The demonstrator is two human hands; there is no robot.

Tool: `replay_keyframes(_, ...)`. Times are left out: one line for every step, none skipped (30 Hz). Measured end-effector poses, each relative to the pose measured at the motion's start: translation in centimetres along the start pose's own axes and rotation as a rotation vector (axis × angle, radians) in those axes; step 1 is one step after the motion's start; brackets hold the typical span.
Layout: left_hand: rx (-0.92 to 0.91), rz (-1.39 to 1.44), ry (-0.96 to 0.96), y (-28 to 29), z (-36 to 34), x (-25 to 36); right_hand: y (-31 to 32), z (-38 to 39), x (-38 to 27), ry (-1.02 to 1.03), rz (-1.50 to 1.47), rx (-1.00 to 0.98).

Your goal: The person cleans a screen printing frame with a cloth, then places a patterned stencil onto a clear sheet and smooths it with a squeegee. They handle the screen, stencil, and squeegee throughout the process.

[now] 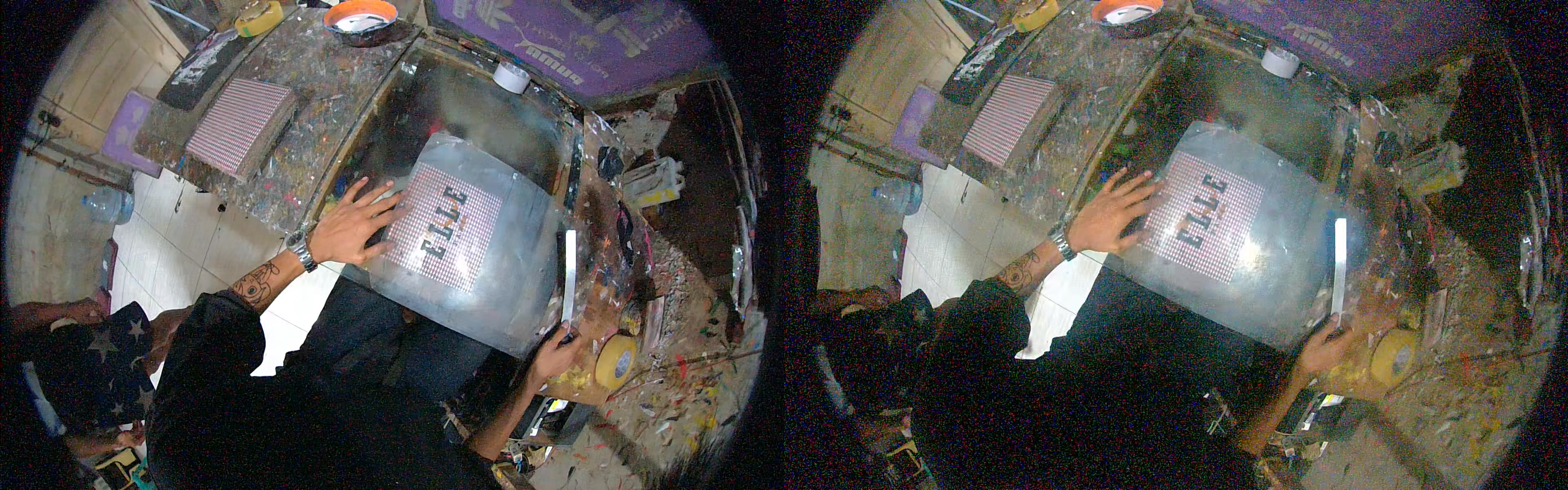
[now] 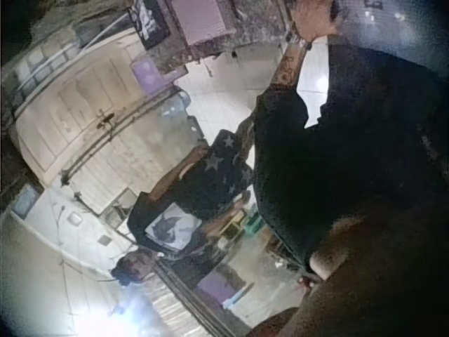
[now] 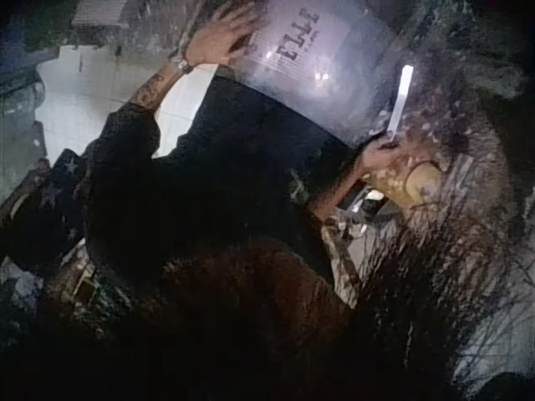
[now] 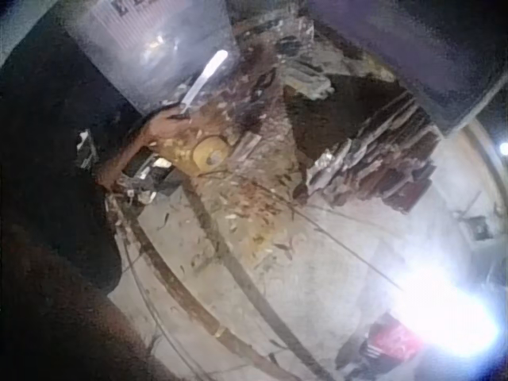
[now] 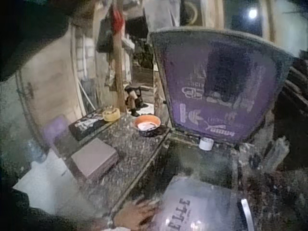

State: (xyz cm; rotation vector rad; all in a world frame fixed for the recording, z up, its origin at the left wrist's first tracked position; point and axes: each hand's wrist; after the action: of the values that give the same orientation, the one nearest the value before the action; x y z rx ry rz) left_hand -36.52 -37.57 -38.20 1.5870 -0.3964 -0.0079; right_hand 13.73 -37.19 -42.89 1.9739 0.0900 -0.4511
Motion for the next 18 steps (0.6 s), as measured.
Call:
replay_keyframes(0.029,0.019,-0.004,0.0,0.0,0.1,-0.1,0.0,0.0,-0.009,0.005,0.001)
replay_keyframes(0.02,0.019,0.001,-0.1,0.0,0.1,-0.3,0.0,0.1,-0.019,0.01,0.002)
replay_keyframes(0.011,0.019,0.006,-0.2,0.1,0.1,-0.3,0.0,0.3,-0.028,0.014,0.004)
replay_keyframes(0.005,0.017,0.01,-0.2,0.1,0.1,-0.3,0.1,0.4,-0.045,0.012,-0.017)
replay_keyframes(0.005,0.018,0.008,-0.1,0.1,0.1,-0.2,0.0,0.5,-0.063,0.01,-0.036)
replay_keyframes(0.006,0.019,0.007,-0.1,0.1,0.1,-0.1,0.0,0.6,-0.08,0.009,-0.055)
replay_keyframes(0.007,0.02,0.006,-0.1,0.1,0.0,-0.4,0.0,0.9,-0.051,0.021,-0.023)
replay_keyframes(0.012,0.024,0.009,0.0,0.2,0.1,-0.8,-0.1,1.1,-0.016,0.03,0.007)
replay_keyframes(0.016,0.029,0.013,0.1,0.3,0.2,-1.0,-0.1,1.3,0.02,0.039,0.036)
replay_keyframes(0.022,0.033,0.019,0.2,0.4,0.3,-1.1,-0.1,1.5,-0.001,0.026,0.027)
replay_keyframes(0.014,0.026,0.019,0.1,0.3,0.2,-1.0,-0.1,1.2,-0.017,0.014,0.02)
replay_keyframes(0.007,0.018,0.02,-0.1,0.3,0.1,-0.8,-0.1,0.8,-0.032,0.002,0.013)
replay_keyframes(0.001,0.01,0.023,-0.3,0.3,0.0,-0.6,0.0,0.7,-0.058,-0.012,0.014)
replay_keyframes(0.001,0.03,0.027,-0.2,0.4,0.0,-0.5,0.1,0.5,-0.077,-0.035,0.006)
replay_keyframes(0.006,0.054,0.027,-0.4,0.4,0.0,-0.2,0.1,-0.4,-0.096,-0.052,0.004)
replay_keyframes(0.011,0.078,0.027,-0.6,0.5,-0.1,0.6,-0.2,-1.2,-0.096,0.021,-0.047)
replay_keyframes(0.023,0.079,0.029,-0.6,0.4,-0.2,0.3,-0.2,-0.6,-0.07,0.003,-0.027)
replay_keyframes(0.035,0.083,0.032,-0.8,0.4,-0.3,-0.1,0.0,0.2,-0.042,-0.014,-0.008)
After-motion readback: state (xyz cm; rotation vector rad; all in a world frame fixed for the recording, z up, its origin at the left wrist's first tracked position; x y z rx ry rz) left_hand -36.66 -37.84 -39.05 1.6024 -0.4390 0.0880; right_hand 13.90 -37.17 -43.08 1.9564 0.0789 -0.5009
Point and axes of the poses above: each hand's wrist, its own z-axis away from the middle knuckle, its own y-axis out of the back of the hand, x = y × z, and after that the axes turned 9 degrees about y, right-handed
